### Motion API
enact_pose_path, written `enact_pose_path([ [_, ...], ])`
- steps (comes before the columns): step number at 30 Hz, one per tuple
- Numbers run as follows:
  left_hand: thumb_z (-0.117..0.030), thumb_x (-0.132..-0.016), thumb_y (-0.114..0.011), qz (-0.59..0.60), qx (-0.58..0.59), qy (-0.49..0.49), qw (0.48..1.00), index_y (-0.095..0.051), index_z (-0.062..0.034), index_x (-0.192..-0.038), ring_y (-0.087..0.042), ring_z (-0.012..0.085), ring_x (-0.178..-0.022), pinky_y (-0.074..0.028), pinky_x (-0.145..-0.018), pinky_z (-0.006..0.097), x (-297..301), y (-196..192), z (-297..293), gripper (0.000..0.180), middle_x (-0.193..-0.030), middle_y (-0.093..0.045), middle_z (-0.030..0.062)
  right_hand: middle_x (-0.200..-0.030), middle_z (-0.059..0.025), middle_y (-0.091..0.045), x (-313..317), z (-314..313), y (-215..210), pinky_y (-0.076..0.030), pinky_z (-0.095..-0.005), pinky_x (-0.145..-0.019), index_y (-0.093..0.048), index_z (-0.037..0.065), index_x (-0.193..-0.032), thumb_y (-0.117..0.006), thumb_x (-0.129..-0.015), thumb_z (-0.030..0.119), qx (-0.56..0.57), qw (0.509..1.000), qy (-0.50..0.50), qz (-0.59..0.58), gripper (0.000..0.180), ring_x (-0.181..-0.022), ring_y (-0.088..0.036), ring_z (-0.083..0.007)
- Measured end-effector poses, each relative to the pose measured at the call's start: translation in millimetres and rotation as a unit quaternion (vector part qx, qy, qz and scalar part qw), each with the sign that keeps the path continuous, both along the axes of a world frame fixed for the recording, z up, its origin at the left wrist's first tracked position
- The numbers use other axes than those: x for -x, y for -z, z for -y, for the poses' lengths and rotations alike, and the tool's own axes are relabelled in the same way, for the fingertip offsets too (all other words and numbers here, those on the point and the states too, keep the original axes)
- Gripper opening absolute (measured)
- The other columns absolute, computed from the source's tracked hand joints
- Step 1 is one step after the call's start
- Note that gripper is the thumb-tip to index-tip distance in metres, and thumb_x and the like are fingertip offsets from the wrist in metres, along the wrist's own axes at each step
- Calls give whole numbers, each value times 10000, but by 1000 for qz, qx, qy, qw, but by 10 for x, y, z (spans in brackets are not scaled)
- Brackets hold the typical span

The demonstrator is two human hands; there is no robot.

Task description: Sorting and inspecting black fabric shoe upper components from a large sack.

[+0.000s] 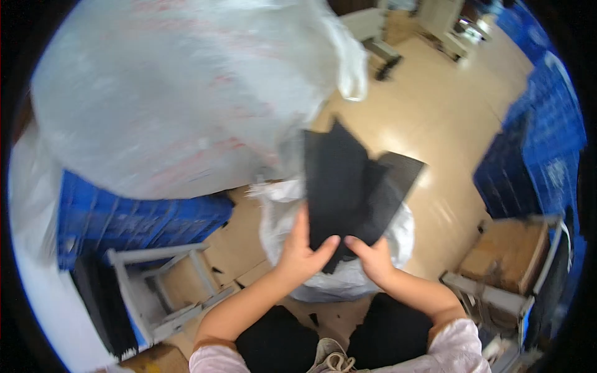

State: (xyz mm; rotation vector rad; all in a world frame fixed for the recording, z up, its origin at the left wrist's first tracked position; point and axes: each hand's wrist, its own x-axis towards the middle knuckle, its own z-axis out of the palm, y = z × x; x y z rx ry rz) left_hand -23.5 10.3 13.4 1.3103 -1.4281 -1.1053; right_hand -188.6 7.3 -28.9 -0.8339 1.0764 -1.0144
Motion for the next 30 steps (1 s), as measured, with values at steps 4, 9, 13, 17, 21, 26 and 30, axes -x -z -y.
enact_pose_path([
  [4,-159,-805,-650,134,136,61,980,-274,45,-1361,-374,305,-1270,-282,-1048,370,-127,-364,-47,701,-1334,-391,239,-1144,-90,-567,111,-119,-149,-408,-328,-925,-513,-29,-1158,-717,-759,131,73,995,-65,36,476,-1040,-528,-194],
  [9,-90,-757,-656,257,149,-97,950,-291,-17,-1375,-393,263,-1237,-307,-1027,370,-889,-1530,-603,722,-1343,-388,172,-908,-86,-577,70,-4,-72,-389,-342,-882,-567,22,-833,-682,-757,142,233,958,-165,21,183,-934,-522,-209],
  [13,4,-581,-682,74,125,-506,850,-300,-36,-1369,-520,243,-1078,-456,-890,360,-1269,-2395,-1244,876,-1210,-500,127,-906,-81,-582,116,42,58,-411,-308,-843,-573,22,-831,-603,-780,17,150,974,-169,31,59,-907,-538,-187],
  [17,-177,-769,-569,0,314,-553,772,-441,82,-1223,-643,313,-855,-535,-801,373,-1929,-3017,-1939,538,-1051,-604,220,-892,-85,-588,85,38,41,-422,-274,-798,-574,15,-821,-574,-785,-23,109,972,-204,32,53,-873,-549,-161],
  [21,-186,-780,-594,-57,231,-589,772,-527,92,-1106,-632,303,-892,-527,-814,385,-2677,-2956,-2695,434,-1040,-618,207,-855,-71,-594,49,-8,96,-424,-254,-757,-570,12,-810,-561,-793,-29,77,971,-221,49,45,-829,-555,-139],
  [26,-182,-771,-612,-127,11,-638,759,-544,39,-1103,-622,300,-906,-525,-805,402,-3236,-2481,-3421,404,-1047,-623,172,-832,-57,-600,75,-16,115,-428,-242,-726,-571,18,-803,-564,-800,-21,54,974,-218,35,40,-788,-556,-123],
  [30,-152,-761,-645,-68,-98,-640,759,-536,-13,-1137,-589,249,-954,-493,-830,359,-3361,-2311,-3292,416,-1067,-604,113,-845,-55,-608,204,32,152,-446,-248,-735,-583,17,-789,-561,-816,0,75,978,-193,-21,39,-805,-564,-123],
])
